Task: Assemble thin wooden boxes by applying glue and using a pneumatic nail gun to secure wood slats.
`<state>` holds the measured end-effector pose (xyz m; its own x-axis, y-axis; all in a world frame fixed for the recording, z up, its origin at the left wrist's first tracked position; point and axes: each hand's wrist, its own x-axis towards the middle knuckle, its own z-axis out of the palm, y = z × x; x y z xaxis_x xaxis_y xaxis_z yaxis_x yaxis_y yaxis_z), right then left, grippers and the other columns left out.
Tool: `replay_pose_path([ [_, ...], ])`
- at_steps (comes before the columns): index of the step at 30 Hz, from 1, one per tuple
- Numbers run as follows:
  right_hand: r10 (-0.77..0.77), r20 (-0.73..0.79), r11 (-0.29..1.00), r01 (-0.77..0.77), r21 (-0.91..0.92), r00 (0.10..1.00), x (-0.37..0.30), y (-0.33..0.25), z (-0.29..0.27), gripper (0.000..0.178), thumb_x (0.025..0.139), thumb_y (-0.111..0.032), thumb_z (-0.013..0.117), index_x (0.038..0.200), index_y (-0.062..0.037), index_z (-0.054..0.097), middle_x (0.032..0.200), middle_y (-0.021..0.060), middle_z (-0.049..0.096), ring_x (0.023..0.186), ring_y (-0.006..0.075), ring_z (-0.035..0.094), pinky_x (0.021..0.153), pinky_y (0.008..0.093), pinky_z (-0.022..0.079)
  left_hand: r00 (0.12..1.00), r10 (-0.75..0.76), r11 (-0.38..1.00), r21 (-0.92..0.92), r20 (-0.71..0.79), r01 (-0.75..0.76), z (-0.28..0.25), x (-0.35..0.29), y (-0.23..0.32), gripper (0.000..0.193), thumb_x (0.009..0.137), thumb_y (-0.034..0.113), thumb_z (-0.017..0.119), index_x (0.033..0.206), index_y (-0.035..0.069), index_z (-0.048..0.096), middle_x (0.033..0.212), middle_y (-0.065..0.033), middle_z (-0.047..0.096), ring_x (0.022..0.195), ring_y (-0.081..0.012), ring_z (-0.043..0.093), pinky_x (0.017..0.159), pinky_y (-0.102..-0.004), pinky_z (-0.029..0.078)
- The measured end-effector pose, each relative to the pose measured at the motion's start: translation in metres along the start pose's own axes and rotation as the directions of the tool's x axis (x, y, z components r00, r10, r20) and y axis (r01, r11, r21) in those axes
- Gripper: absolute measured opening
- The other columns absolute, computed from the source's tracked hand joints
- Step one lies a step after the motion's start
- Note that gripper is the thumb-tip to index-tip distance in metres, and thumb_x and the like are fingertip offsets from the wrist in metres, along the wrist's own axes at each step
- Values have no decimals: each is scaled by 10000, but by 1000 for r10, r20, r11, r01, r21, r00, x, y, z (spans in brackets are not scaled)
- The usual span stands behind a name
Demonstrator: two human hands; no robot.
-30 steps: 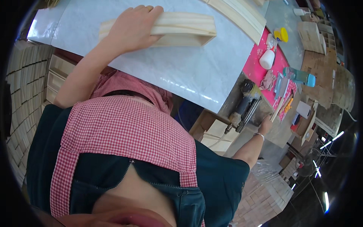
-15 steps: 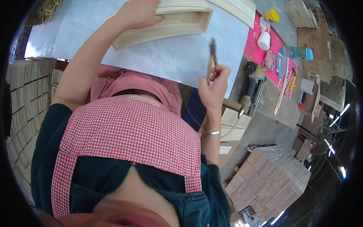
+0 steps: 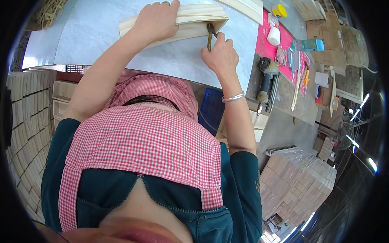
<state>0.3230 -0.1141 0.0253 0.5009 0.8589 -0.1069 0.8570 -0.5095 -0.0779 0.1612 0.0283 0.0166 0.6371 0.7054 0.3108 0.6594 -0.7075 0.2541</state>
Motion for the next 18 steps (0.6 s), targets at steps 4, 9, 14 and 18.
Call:
replay_pose_path([
  [4, -45, -69, 999, 44, -7, 997, 3, -4, 3, 448, 814, -313, 653, 1144, -17, 587, 963, 216, 632, 802, 410, 671, 715, 458, 549, 999, 31, 999, -12, -36, -32, 5, -2, -4, 216, 827, 200, 562, 930, 16, 609, 790, -196, 681, 701, -387, 669, 667, -445, 544],
  [9, -44, -64, 999, 42, -34, 997, 6, -3, 0, 436, 819, -320, 644, 1127, -14, 602, 983, 215, 639, 811, 407, 679, 721, 445, 552, 997, 36, 992, 122, -71, -28, -19, -6, 6, 217, 823, 196, 562, 929, 12, 604, 791, -201, 678, 707, -388, 667, 672, -450, 541],
  [14, -74, -51, 996, 71, -62, 996, 14, -4, -3, 420, 814, -288, 655, 1130, -14, 612, 972, 232, 663, 832, 401, 687, 736, 441, 555, 995, 45, 991, 130, -87, -33, -21, -10, 8, 213, 820, 196, 563, 922, 12, 598, 786, -202, 672, 707, -386, 664, 675, -452, 537],
  [18, -96, -15, 994, 95, -54, 995, 24, 3, 4, 426, 807, -266, 670, 1148, -17, 616, 955, 239, 681, 853, 397, 690, 749, 437, 556, 976, 102, 988, 132, -192, -78, -15, -18, 11, 202, 823, 189, 560, 916, 14, 596, 784, -202, 668, 702, -388, 660, 672, -455, 533],
])
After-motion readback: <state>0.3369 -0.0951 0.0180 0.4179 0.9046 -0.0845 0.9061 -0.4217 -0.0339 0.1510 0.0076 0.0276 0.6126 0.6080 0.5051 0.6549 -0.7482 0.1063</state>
